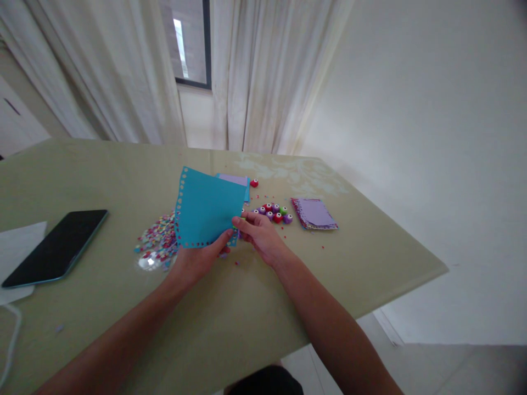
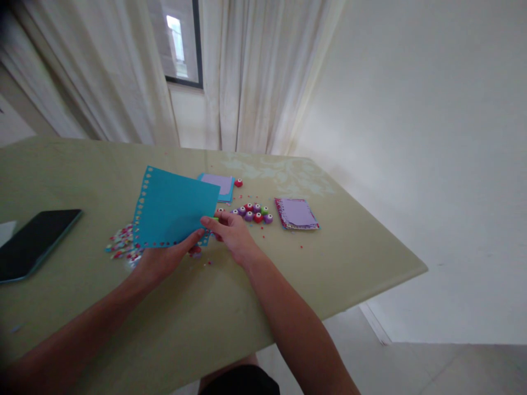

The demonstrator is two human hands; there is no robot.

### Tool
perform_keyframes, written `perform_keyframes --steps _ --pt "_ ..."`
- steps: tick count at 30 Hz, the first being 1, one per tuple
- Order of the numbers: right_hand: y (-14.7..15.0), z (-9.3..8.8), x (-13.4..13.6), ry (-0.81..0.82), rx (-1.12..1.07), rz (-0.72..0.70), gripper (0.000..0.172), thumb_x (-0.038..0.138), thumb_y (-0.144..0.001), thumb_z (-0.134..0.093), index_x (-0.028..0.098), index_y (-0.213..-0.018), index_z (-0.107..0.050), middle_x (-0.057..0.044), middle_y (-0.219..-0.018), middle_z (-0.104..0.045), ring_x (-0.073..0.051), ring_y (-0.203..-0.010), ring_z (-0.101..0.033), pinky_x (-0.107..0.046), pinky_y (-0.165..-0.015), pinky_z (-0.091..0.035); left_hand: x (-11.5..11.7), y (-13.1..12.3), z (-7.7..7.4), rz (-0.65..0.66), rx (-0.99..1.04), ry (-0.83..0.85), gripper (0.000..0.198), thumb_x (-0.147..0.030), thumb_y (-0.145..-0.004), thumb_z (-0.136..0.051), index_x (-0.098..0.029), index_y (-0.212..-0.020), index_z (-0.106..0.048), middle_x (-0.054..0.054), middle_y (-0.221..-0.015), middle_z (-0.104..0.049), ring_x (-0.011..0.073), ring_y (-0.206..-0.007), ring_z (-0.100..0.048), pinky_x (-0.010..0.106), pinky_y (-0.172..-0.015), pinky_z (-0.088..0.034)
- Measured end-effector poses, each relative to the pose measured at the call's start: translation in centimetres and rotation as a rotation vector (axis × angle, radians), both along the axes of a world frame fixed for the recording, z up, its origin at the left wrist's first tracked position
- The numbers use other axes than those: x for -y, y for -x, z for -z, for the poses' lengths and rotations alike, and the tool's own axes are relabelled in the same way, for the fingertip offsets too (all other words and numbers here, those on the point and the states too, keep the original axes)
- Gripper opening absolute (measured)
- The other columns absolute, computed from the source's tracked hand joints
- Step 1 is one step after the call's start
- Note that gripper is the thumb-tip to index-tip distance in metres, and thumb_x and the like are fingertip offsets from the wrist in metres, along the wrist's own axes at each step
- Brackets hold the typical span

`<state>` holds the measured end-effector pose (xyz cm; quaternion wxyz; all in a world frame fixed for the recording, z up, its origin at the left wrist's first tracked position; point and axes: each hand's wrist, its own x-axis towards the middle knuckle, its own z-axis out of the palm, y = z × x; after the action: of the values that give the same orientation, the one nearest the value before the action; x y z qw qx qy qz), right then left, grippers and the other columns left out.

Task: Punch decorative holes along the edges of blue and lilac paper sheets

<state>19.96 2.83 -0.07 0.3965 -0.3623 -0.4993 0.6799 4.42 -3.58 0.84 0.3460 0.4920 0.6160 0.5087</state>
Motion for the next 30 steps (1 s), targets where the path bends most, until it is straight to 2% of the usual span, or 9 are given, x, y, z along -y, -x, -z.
perform_keyframes --steps 5,8,11,15,17,20,23,26,30 --pt "0.2 0.3 -0.1 0.017 -0.011 0.003 0.055 0.063 -0.061 -0.098 0.022 -0.092 -0.077 0.003 -0.078 -0.065 -0.011 -0.063 -0.045 -0.028 -0.061 -0.033 0.0 -0.2 0.1 -0.011 0.040 0.027 0.035 -0.053 -0.068 -0.076 -0.024 -0.089 -0.076 0.006 -0.080 -0.082 0.0248 -0.059 -0.075 0.036 -0.061 -0.064" --pt "0.3 0.4 -0.2 0.051 -0.023 0.010 0.058 0.062 -0.054 -0.100 0.021 -0.087 -0.076 0.002 -0.078 -0.065 -0.011 -0.063 -0.045 -0.028 -0.060 -0.034 0.0 -0.3 0.0 -0.004 0.046 0.031 0.035 -0.053 -0.069 -0.075 -0.025 -0.088 -0.076 0.006 -0.085 -0.083 0.0248 -0.060 -0.075 0.037 -0.062 -0.065" --pt "0.4 0.2 -0.2 0.056 -0.046 0.027 0.056 0.061 -0.056 -0.100 0.021 -0.082 -0.071 0.003 -0.074 -0.062 -0.011 -0.064 -0.047 -0.027 -0.061 -0.037 -0.1 -0.1 0.4 -0.005 0.020 0.022 0.035 -0.055 -0.070 -0.075 -0.025 -0.088 -0.076 0.006 -0.082 -0.083 0.0261 -0.062 -0.076 0.038 -0.064 -0.064" --pt "-0.3 -0.4 -0.6 -0.067 -0.032 0.159 0.053 0.053 -0.064 -0.097 0.022 -0.097 -0.070 0.001 -0.085 -0.069 -0.014 -0.072 -0.059 -0.028 -0.066 -0.044 -0.1 0.5 1.1 -0.060 -0.050 0.025 0.038 -0.061 -0.072 -0.075 -0.025 -0.083 -0.076 0.005 -0.071 -0.080 0.0292 -0.066 -0.078 0.041 -0.074 -0.064" --pt "-1.3 -0.9 -0.9 -0.231 0.082 0.225 0.043 0.048 -0.072 -0.092 0.023 -0.101 -0.072 -0.001 -0.092 -0.073 -0.017 -0.079 -0.063 -0.029 -0.071 -0.047 -0.1 0.6 1.0 -0.085 -0.047 0.050 0.039 -0.063 -0.073 -0.076 -0.024 -0.081 -0.076 0.005 -0.069 -0.079 0.0298 -0.067 -0.078 0.040 -0.075 -0.064" --pt "-3.5 -1.9 -0.9 -0.510 0.416 0.188 0.028 0.037 -0.085 -0.079 0.023 -0.109 -0.079 -0.004 -0.101 -0.074 -0.018 -0.079 -0.063 -0.033 -0.077 -0.049 0.0 0.6 0.6 -0.096 0.008 0.065 0.040 -0.063 -0.073 -0.077 -0.024 -0.082 -0.076 0.006 -0.068 -0.078 0.0298 -0.068 -0.078 0.039 -0.072 -0.063" --pt "-5.5 -2.2 -0.3 -0.721 0.783 0.136 0.033 0.018 -0.085 -0.073 0.023 -0.116 -0.079 -0.007 -0.110 -0.074 -0.019 -0.085 -0.063 -0.036 -0.086 -0.050 -0.1 0.8 0.3 -0.092 0.028 0.065 0.041 -0.065 -0.074 -0.074 -0.024 -0.076 -0.075 0.006 -0.066 -0.077 0.0292 -0.067 -0.077 0.039 -0.072 -0.062" --pt "-6.2 -1.7 0.5 -0.786 1.073 0.063 0.038 0.006 -0.082 -0.066 0.019 -0.117 -0.074 -0.010 -0.115 -0.075 -0.024 -0.102 -0.067 -0.038 -0.096 -0.048 -0.5 1.4 0.5 -0.127 0.033 0.049 0.044 -0.068 -0.078 -0.070 -0.024 -0.072 -0.074 0.007 -0.068 -0.077 0.0276 -0.067 -0.075 0.040 -0.075 -0.061" --pt "-5.0 -1.4 0.9 -0.789 1.326 -0.029 0.032 0.006 -0.088 -0.061 0.015 -0.117 -0.070 -0.015 -0.121 -0.074 -0.029 -0.115 -0.066 -0.039 -0.102 -0.047 -1.0 2.1 0.7 -0.329 0.069 0.044 0.043 -0.066 -0.081 -0.067 -0.024 -0.070 -0.071 0.007 -0.068 -0.076 0.0269 -0.065 -0.073 0.042 -0.078 -0.060"
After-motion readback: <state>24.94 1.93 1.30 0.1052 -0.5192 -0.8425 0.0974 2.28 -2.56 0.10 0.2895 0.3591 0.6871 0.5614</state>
